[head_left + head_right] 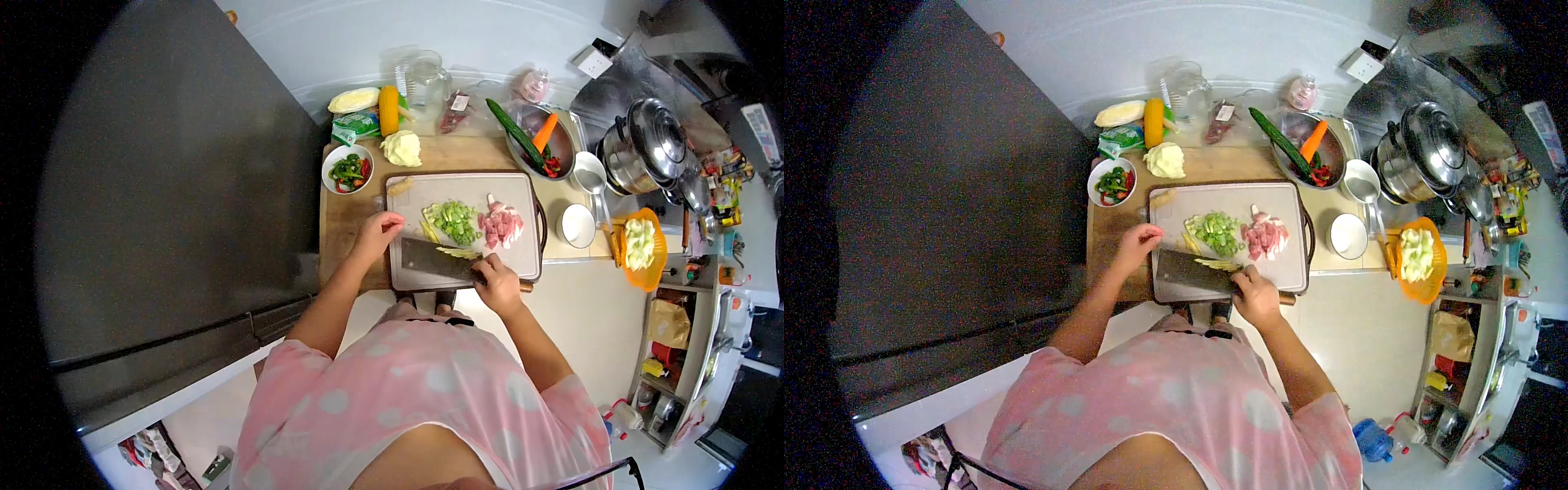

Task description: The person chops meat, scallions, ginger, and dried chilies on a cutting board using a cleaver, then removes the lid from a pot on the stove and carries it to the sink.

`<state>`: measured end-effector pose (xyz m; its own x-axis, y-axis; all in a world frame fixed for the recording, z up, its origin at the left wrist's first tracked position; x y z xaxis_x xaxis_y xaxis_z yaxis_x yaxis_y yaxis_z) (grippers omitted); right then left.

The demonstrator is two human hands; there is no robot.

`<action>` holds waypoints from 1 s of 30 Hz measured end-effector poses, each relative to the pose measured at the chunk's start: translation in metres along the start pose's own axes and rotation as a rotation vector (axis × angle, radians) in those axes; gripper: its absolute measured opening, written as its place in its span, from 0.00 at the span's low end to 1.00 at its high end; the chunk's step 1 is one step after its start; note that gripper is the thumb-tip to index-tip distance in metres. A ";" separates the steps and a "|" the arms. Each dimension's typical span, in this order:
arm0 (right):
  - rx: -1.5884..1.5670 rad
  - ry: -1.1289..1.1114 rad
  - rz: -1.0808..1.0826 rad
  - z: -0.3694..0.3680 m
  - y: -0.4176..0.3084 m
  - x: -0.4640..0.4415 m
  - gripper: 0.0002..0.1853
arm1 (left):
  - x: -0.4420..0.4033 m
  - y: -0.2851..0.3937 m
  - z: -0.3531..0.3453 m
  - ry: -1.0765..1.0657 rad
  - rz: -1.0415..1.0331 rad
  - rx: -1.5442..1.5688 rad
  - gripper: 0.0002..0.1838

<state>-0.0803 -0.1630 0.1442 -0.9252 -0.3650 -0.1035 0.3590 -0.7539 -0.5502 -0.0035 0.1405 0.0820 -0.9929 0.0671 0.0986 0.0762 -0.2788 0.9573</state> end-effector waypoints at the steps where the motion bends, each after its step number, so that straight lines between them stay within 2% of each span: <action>1: 0.026 -0.018 0.045 0.000 0.000 0.001 0.19 | 0.000 0.011 -0.001 -0.046 -0.005 -0.069 0.07; 3: 0.092 0.001 0.129 -0.002 0.000 0.001 0.21 | 0.002 0.039 -0.009 -0.142 -0.013 -0.207 0.07; 4: 0.109 0.021 0.179 -0.007 0.001 -0.002 0.21 | 0.001 0.045 -0.017 -0.280 0.116 -0.154 0.10; 7: 0.130 0.021 0.266 -0.022 0.003 -0.007 0.14 | 0.014 0.063 -0.049 -0.348 -0.243 -0.356 0.16; 9: 0.128 0.014 0.312 -0.027 0.001 -0.012 0.11 | 0.020 0.068 -0.066 -0.313 -0.424 -0.494 0.25; 10: 0.122 0.039 0.338 -0.031 0.001 -0.015 0.11 | 0.023 0.070 -0.072 -0.302 -0.415 -0.561 0.31; 13: 0.108 0.024 0.365 -0.030 -0.003 -0.021 0.11 | 0.022 0.052 -0.085 -0.287 -0.192 -0.624 0.30; 14: 0.112 -0.002 0.359 -0.031 -0.003 -0.022 0.11 | 0.019 0.036 -0.087 -0.251 -0.192 -0.564 0.25; 17: 0.124 -0.043 0.345 -0.028 -0.001 -0.023 0.09 | 0.008 0.008 -0.092 -0.224 -0.112 -0.455 0.19; 20: 0.122 -0.037 0.356 -0.020 0.001 -0.024 0.09 | 0.005 0.029 -0.085 -0.181 0.035 -0.463 0.17; 23: 0.142 0.000 0.355 -0.023 0.016 -0.020 0.10 | -0.005 -0.005 -0.072 -0.083 0.079 -0.359 0.16; 24: 0.128 -0.009 0.356 -0.019 0.020 -0.020 0.11 | -0.013 -0.024 -0.066 -0.140 0.110 -0.320 0.16; 27: 0.156 0.019 0.324 -0.011 0.029 -0.017 0.12 | -0.017 -0.036 -0.055 -0.114 0.134 -0.186 0.14; 30: 0.196 0.035 0.297 -0.007 0.038 -0.015 0.10 | -0.025 -0.049 -0.050 -0.085 0.301 0.002 0.14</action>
<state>-0.0541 -0.1823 0.1194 -0.7795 -0.5672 -0.2657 0.6263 -0.7095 -0.3230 0.0133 0.1049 0.0195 -0.9145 0.0614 0.3998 0.3659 -0.2959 0.8824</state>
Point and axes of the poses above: each hand's wrist, its own x-axis away from the middle knuckle, its own z-axis out of the back of the hand, y = z × x, the point moved 1 cm from there along -x, towards the middle knuckle, and after that the axes turned 2 degrees about y, right-handed, at the moved point
